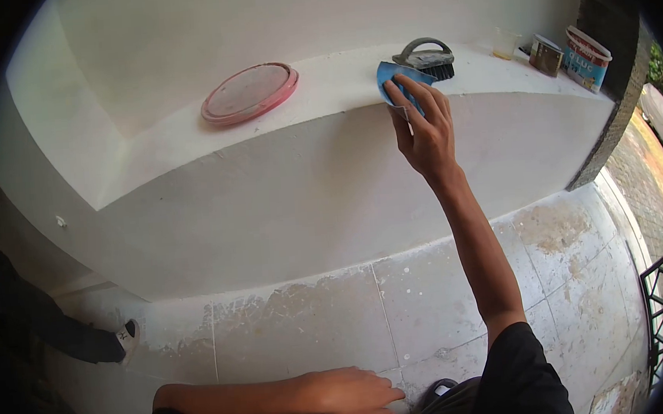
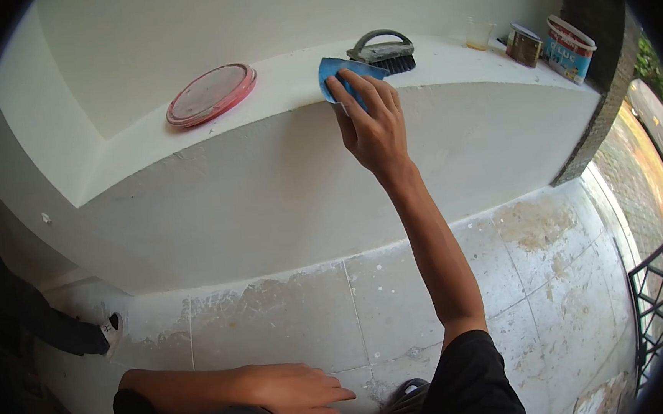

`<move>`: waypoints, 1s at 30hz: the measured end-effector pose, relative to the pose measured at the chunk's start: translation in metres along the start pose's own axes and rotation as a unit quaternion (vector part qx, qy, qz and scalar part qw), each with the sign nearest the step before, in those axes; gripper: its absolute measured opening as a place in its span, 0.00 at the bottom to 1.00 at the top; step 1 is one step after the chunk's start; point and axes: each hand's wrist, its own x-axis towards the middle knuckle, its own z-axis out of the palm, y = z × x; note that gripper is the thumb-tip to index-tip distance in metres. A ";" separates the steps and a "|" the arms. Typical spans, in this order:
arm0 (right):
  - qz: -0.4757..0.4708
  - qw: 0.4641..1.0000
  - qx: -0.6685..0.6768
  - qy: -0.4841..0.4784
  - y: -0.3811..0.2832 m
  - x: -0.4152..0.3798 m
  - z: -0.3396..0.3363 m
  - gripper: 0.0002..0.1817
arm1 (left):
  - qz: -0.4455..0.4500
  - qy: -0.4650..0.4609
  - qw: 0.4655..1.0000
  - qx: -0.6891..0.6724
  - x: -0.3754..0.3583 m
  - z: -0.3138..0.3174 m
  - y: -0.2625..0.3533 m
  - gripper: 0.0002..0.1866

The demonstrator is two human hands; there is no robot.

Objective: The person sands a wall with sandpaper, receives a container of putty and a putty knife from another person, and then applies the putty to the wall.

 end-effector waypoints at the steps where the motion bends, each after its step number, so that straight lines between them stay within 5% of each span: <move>1: -0.002 1.000 0.007 0.011 -0.006 0.008 -0.003 0.22 | -0.026 -0.055 0.997 0.049 0.009 -0.004 0.005 0.27; 4: -0.047 0.998 0.024 0.016 -0.034 0.029 -0.010 0.22 | -0.030 -0.027 0.994 0.098 0.045 -0.038 -0.008 0.24; 6: -0.117 0.991 0.048 -0.035 -0.059 0.043 -0.010 0.23 | -0.128 -0.119 0.984 0.028 0.109 -0.083 -0.054 0.22; 8: -0.167 0.980 0.078 -0.071 -0.082 0.051 -0.003 0.25 | -0.208 -0.104 0.972 0.018 0.182 -0.121 -0.112 0.22; 10: -0.247 0.953 0.068 -0.165 -0.100 0.062 0.003 0.25 | -0.230 -0.027 0.972 0.039 0.167 -0.140 -0.113 0.20; 12: -0.330 0.915 0.061 -0.225 -0.111 0.059 0.015 0.25 | -0.261 0.256 0.928 0.063 0.178 -0.127 -0.130 0.18; 13: -0.357 0.900 0.064 -0.243 -0.116 0.056 0.021 0.26 | -0.253 0.264 0.929 0.058 0.189 -0.122 -0.144 0.18; 16: -0.374 0.887 0.047 -0.268 -0.129 0.042 0.046 0.27 | -0.159 0.229 0.960 0.030 0.213 -0.112 -0.167 0.17; 18: -0.365 0.889 0.025 -0.275 -0.137 0.038 0.063 0.27 | -0.354 -0.045 0.932 0.059 0.223 -0.125 -0.151 0.19; 20: -0.299 0.921 -0.018 -0.250 -0.143 0.035 0.075 0.26 | -0.343 -0.047 0.937 0.049 0.231 -0.141 -0.141 0.21; 22: -0.274 0.923 -0.041 -0.265 -0.151 0.028 0.085 0.25 | -0.198 0.154 0.967 -0.038 0.239 -0.153 -0.132 0.23; 24: -0.244 0.935 -0.013 -0.259 -0.153 0.007 0.093 0.25 | -0.172 0.173 0.969 -0.028 0.238 -0.166 -0.122 0.23; 27: -0.303 0.896 0.023 -0.324 -0.153 -0.011 0.091 0.25 | -0.129 0.199 0.971 -0.014 0.249 -0.158 -0.109 0.24; 30: -0.343 0.892 0.005 -0.293 -0.144 0.008 0.090 0.23 | -0.108 0.216 0.970 0.000 0.244 -0.160 -0.114 0.24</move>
